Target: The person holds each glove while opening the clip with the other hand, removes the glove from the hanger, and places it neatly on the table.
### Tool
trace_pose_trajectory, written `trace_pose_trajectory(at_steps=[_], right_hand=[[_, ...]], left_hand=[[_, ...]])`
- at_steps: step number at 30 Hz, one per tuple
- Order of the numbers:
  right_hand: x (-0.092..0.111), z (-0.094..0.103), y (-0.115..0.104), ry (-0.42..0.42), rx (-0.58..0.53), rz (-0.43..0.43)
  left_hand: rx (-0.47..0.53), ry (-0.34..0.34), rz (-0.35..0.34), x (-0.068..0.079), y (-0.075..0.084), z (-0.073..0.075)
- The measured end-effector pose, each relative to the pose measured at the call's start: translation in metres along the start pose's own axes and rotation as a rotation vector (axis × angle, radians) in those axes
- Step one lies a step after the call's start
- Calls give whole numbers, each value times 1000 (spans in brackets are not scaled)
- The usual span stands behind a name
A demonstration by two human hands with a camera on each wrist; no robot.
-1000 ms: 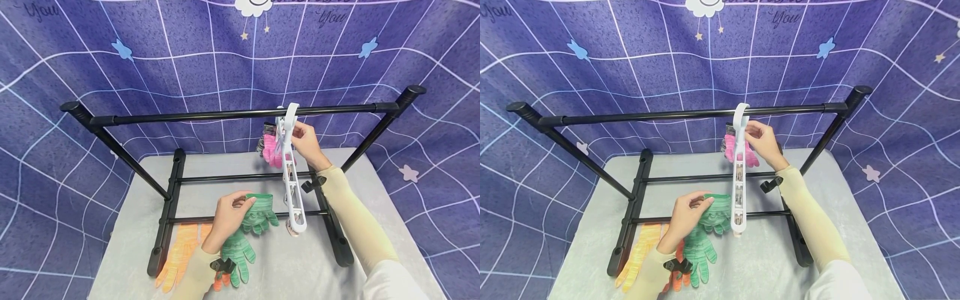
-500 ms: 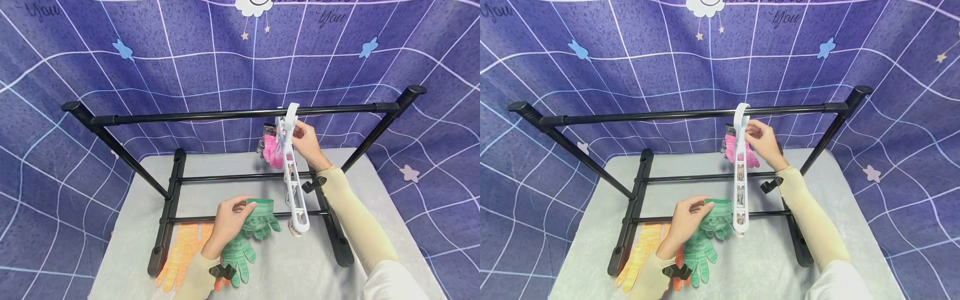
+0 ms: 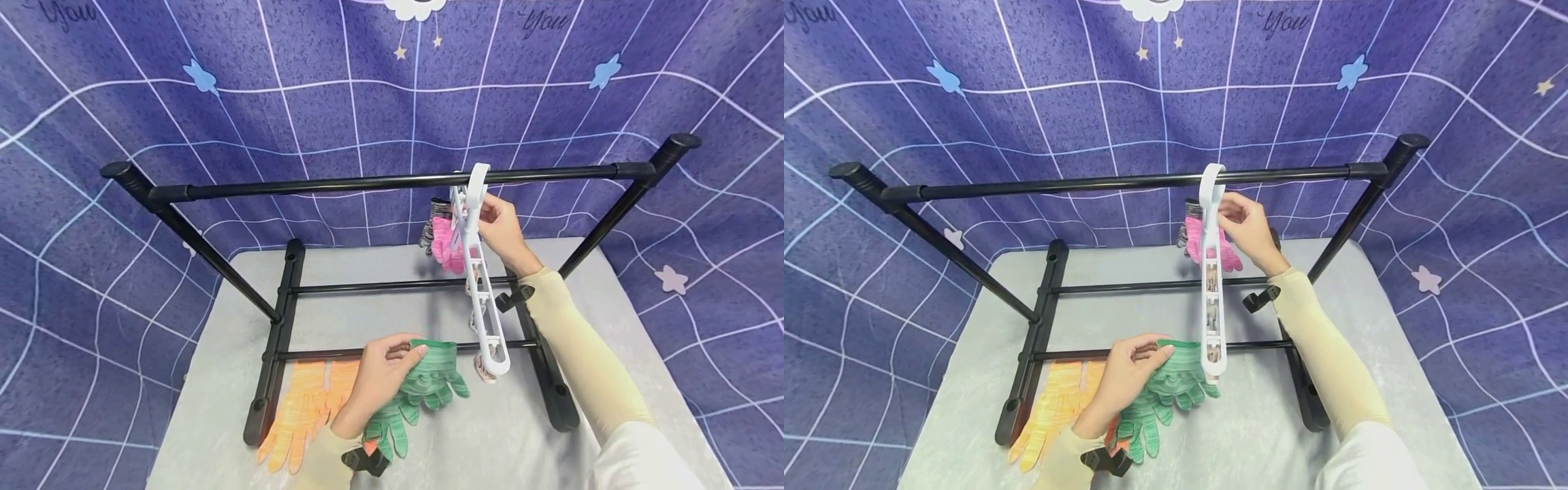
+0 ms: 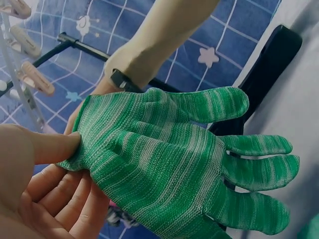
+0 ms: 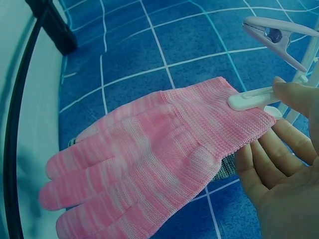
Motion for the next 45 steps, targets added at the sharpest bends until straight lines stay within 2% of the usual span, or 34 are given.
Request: trace_pose_trajectory(at_steps=[7,12,22,28,34,40,45], right_hand=[[-3,-2,0,1,9,2],[-3,-2,0,3,11,-3],[-1,-2,-1,-6,8,-9],[-2,-2,-1,-8,-2,-8],[-2,-1,-1,-8,3,2],[-2,0,0,-5,-16,-28],[-2,0,1,1,-5,-22]], left_hand=[[12,-71,16,10,0,-9],[21,-90,25,14,-1,-13],[42,-154,108,32,-9,-20],[46,-132,137,30,-26,-20],[31,-98,202,24,-46,-20],[26,-81,251,22,-59,-21],[-39,-81,252,22,-66,-20]])
Point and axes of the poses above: each hand's wrist, its own x-axis away from the middle knuckle, its own z-axis out of the back of the hand, y = z × x, the point moved 5 cm from there along -x, towards the middle knuckle, and after that the axes turned 15 degrees about y, right-handed, at the moved point
